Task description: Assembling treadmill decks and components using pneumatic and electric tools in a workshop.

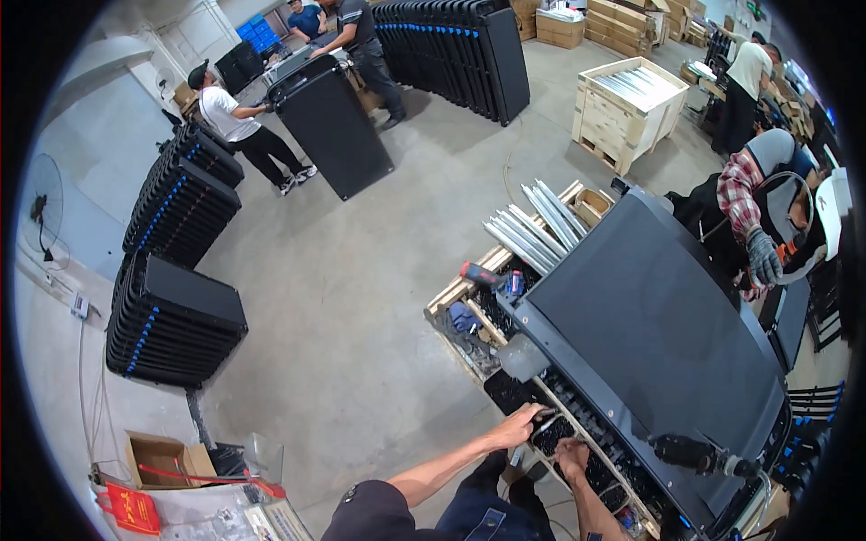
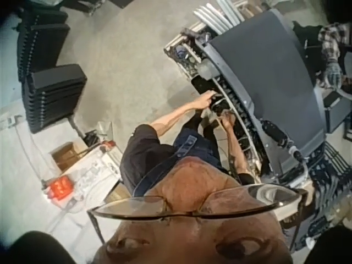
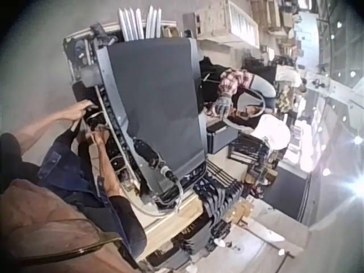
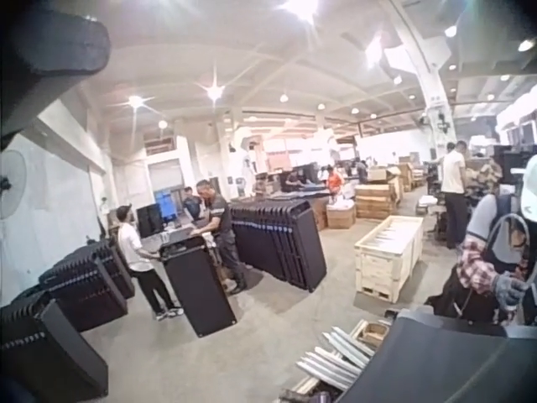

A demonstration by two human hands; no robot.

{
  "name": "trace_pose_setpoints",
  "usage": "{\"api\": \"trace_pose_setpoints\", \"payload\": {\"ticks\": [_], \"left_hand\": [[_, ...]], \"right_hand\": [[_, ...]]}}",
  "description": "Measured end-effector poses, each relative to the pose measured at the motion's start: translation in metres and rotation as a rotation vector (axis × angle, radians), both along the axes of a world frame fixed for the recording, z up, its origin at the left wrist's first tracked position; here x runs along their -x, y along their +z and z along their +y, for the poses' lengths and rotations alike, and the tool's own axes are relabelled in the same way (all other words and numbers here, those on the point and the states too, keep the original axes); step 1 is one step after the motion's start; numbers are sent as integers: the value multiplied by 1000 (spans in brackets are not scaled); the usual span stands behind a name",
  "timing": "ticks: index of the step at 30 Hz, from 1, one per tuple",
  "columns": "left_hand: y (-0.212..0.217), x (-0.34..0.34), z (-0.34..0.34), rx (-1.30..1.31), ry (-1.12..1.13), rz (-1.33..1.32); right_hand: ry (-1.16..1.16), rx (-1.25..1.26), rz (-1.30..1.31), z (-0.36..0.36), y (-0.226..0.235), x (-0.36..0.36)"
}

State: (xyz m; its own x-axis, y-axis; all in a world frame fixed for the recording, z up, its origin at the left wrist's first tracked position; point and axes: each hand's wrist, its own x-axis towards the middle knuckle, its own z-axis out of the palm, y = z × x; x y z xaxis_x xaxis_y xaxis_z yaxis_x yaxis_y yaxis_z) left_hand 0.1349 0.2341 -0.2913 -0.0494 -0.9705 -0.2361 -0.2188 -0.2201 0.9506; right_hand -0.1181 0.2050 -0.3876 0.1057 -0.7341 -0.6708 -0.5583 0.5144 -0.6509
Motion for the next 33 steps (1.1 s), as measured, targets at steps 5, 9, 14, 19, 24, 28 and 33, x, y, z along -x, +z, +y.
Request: {"api": "trace_pose_setpoints", "payload": {"ticks": [5,9,14,19,24,28,33], "left_hand": [[38,49,26,-2,141,204],[125,78,26,-28,281,370],[160,132,16,49,219,351],[182,173,27,62,253,260],[210,196,22,345,224,-234],[209,195,15,671,182,-504],[215,182,3,493,123,-313]], "right_hand": [[165,212,-443,-24,103,-7],[-232,-85,-772,-32,242,-7],[-237,-116,-1054,-21,273,43],[-245,-96,-1143,-5,279,88],[-227,-148,-1279,-7,273,112],[-252,-393,-1490,-6,266,112],[-286,-502,-1507,-10,258,107]]}}
